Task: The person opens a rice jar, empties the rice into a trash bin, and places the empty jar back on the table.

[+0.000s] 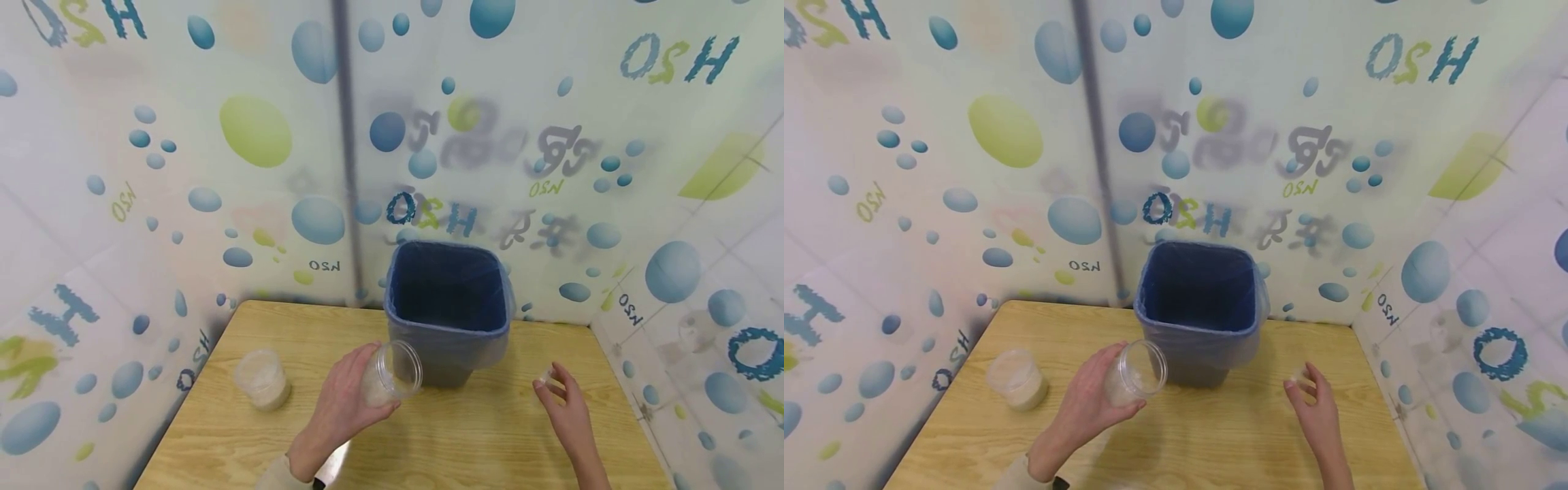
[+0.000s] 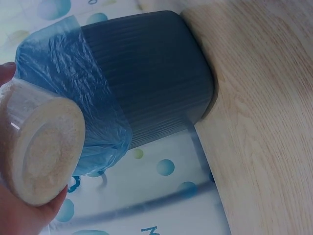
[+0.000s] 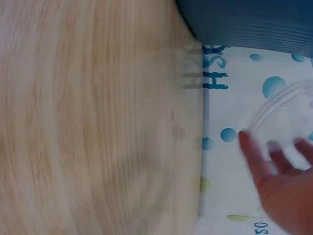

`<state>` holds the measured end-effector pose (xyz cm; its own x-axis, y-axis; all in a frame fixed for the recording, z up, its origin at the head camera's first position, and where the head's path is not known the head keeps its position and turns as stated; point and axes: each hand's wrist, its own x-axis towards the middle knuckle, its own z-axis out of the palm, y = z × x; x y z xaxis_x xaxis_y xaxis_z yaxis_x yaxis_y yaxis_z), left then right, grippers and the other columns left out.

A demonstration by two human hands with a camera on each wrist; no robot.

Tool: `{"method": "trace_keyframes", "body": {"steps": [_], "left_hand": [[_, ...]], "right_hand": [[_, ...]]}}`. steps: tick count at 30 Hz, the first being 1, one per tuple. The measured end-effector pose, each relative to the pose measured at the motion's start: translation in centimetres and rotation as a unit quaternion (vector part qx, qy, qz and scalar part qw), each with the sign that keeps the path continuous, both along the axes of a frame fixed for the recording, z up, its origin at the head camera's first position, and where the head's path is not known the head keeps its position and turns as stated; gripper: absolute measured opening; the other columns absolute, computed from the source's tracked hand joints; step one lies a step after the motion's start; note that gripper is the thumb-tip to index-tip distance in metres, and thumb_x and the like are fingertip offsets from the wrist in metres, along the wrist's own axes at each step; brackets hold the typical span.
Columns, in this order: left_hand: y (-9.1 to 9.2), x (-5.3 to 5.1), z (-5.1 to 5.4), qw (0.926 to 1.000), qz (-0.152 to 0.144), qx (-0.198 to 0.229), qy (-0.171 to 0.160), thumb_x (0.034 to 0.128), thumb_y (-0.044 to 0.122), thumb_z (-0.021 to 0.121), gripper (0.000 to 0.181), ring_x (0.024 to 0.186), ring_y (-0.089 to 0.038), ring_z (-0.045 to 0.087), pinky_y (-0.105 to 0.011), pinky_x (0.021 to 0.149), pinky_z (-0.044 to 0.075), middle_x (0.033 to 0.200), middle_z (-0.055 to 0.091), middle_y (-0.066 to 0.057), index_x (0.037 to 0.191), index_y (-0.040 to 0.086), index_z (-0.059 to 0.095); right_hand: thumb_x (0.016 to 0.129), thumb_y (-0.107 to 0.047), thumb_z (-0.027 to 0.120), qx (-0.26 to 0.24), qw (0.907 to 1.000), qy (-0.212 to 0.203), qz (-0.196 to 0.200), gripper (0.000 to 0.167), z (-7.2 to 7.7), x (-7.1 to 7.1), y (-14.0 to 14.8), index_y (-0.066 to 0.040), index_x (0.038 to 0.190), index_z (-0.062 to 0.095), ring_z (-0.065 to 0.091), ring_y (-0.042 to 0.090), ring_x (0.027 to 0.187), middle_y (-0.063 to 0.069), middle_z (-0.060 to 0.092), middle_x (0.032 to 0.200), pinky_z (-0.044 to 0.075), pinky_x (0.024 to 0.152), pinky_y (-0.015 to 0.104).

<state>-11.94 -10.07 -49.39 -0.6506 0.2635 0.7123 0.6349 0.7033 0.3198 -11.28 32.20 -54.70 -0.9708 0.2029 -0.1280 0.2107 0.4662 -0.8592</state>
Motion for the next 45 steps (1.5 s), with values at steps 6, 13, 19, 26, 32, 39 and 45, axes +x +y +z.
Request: {"method": "trace_keyframes", "body": {"steps": [6, 13, 19, 26, 32, 39, 45], "left_hand": [[0.0, 0.0, 0.0, 1.0, 0.002, 0.0, 0.0, 0.0514, 0.044, 0.097, 0.099, 0.103, -0.026, 0.067, -0.046, 0.078, 0.057, 0.12, 0.068, -0.009, 0.134, 0.008, 0.058], [-0.1, 0.0, 0.1, 1.0, -0.001, -0.002, 0.001, 0.0509, 0.044, 0.097, 0.1, 0.104, -0.026, 0.067, -0.046, 0.08, 0.057, 0.121, 0.067, -0.008, 0.135, 0.007, 0.058], [-0.1, 0.0, 0.2, 1.0, 0.0, -0.002, 0.0, 0.0507, 0.044, 0.098, 0.101, 0.105, -0.027, 0.067, -0.046, 0.08, 0.057, 0.121, 0.067, -0.008, 0.135, 0.007, 0.058], [-0.1, 0.0, 0.3, 1.0, 0.002, -0.004, -0.002, 0.0512, 0.045, 0.098, 0.1, 0.107, -0.027, 0.067, -0.046, 0.081, 0.057, 0.122, 0.068, -0.009, 0.135, 0.008, 0.057], [-0.1, 0.0, 0.2, 1.0, 0.004, -0.007, 0.0, 0.0514, 0.045, 0.097, 0.1, 0.107, -0.028, 0.067, -0.046, 0.081, 0.057, 0.122, 0.067, -0.009, 0.135, 0.008, 0.057], [-0.1, 0.0, 0.2, 1.0, 0.004, -0.004, -0.007, 0.0521, 0.045, 0.097, 0.1, 0.106, -0.027, 0.067, -0.046, 0.079, 0.057, 0.122, 0.067, -0.008, 0.135, 0.008, 0.057], [-0.1, 0.1, 0.1, 0.9999, 0.002, -0.004, -0.01, 0.0531, 0.046, 0.097, 0.099, 0.107, -0.027, 0.067, -0.046, 0.08, 0.057, 0.122, 0.067, -0.008, 0.135, 0.008, 0.057]], "right_hand": [[0.103, -0.053, 0.056, 0.017, 0.999, -0.04, 0.011, 0.092, -1.1, -0.4, 0.4, 0.004, 0.162, 0.014, 0.044, 0.052, 0.137, 0.033, 0.025, 0.16, 0.05, 0.102, 0.056], [0.103, -0.045, 0.058, 0.072, 0.9962, -0.036, 0.032, 0.088, -2.9, -0.9, 1.1, 0.013, 0.157, 0.02, 0.04, 0.062, 0.134, 0.043, 0.027, 0.155, 0.043, 0.105, 0.067], [0.103, -0.051, 0.056, 0.166, 0.9821, -0.056, 0.07, 0.089, -3.7, -1.3, 1.3, 0.016, 0.152, 0.026, 0.036, 0.068, 0.132, 0.05, 0.027, 0.147, 0.036, 0.103, 0.075], [0.1, -0.055, 0.058, 0.231, 0.9665, -0.08, 0.078, 0.089, -3.4, -1.5, 1.0, 0.014, 0.151, 0.033, 0.044, 0.071, 0.119, 0.054, 0.03, 0.139, 0.043, 0.093, 0.075], [0.094, -0.06, 0.064, 0.261, 0.9547, -0.121, 0.077, 0.092, -3.7, -1.7, 1.3, 0.012, 0.146, 0.041, 0.047, 0.069, 0.112, 0.051, 0.035, 0.132, 0.046, 0.087, 0.073], [0.089, -0.064, 0.068, 0.277, 0.9436, -0.154, 0.097, 0.095, -4.0, -2.2, 1.5, 0.013, 0.141, 0.048, 0.046, 0.068, 0.114, 0.05, 0.039, 0.129, 0.045, 0.087, 0.074], [0.085, -0.071, 0.068, 0.295, 0.9375, -0.15, 0.107, 0.1, -4.1, -2.2, 1.4, 0.012, 0.139, 0.05, 0.048, 0.067, 0.11, 0.048, 0.041, 0.126, 0.046, 0.084, 0.074]]}}
